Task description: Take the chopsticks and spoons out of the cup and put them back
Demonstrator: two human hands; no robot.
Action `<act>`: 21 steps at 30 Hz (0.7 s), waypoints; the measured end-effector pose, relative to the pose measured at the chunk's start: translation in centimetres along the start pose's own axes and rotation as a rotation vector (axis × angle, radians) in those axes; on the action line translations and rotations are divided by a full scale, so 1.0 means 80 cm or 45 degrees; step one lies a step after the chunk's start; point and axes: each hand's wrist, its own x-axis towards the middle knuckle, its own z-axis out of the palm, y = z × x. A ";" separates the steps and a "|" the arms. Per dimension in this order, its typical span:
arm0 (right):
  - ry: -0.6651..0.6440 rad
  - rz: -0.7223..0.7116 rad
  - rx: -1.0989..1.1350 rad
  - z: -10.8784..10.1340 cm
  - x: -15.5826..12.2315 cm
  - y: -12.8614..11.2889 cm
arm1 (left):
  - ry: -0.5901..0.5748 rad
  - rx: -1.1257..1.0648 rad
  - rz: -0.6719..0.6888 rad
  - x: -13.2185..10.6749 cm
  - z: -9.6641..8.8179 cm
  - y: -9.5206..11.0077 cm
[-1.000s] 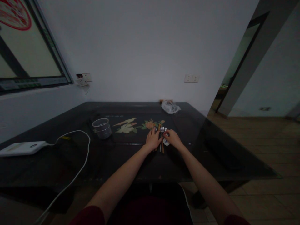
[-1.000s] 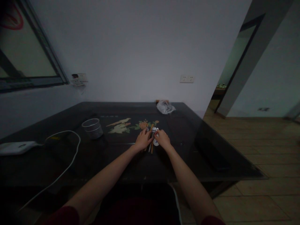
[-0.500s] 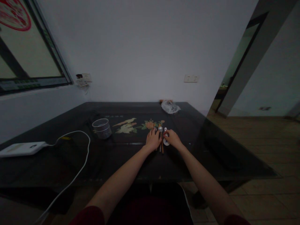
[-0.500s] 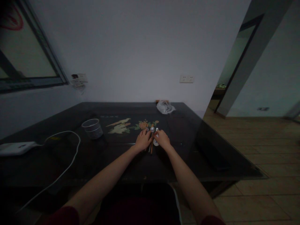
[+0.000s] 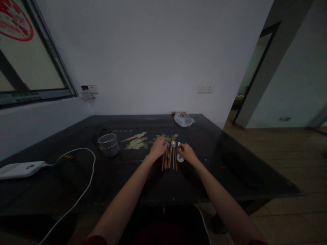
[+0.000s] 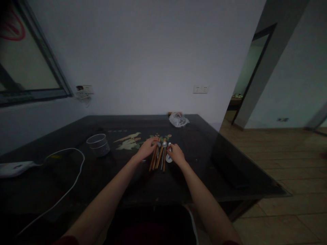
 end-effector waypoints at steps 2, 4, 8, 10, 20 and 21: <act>0.003 -0.011 0.006 0.000 0.000 0.000 | 0.004 -0.012 0.070 -0.003 -0.012 -0.003; 0.011 -0.029 0.013 0.000 0.000 0.000 | 0.018 -0.009 0.139 -0.010 -0.023 -0.007; 0.079 -0.107 0.069 -0.003 0.002 0.001 | 0.027 -0.003 0.148 -0.029 -0.047 -0.020; 0.134 -0.128 0.112 -0.007 0.003 0.000 | 0.017 -0.050 0.135 -0.039 -0.061 -0.027; 0.332 -0.362 0.369 -0.039 -0.012 -0.050 | 0.722 -0.314 0.081 -0.119 -0.168 -0.058; 0.306 -0.387 0.407 -0.040 -0.015 -0.061 | 0.850 -0.279 0.080 -0.128 -0.179 -0.068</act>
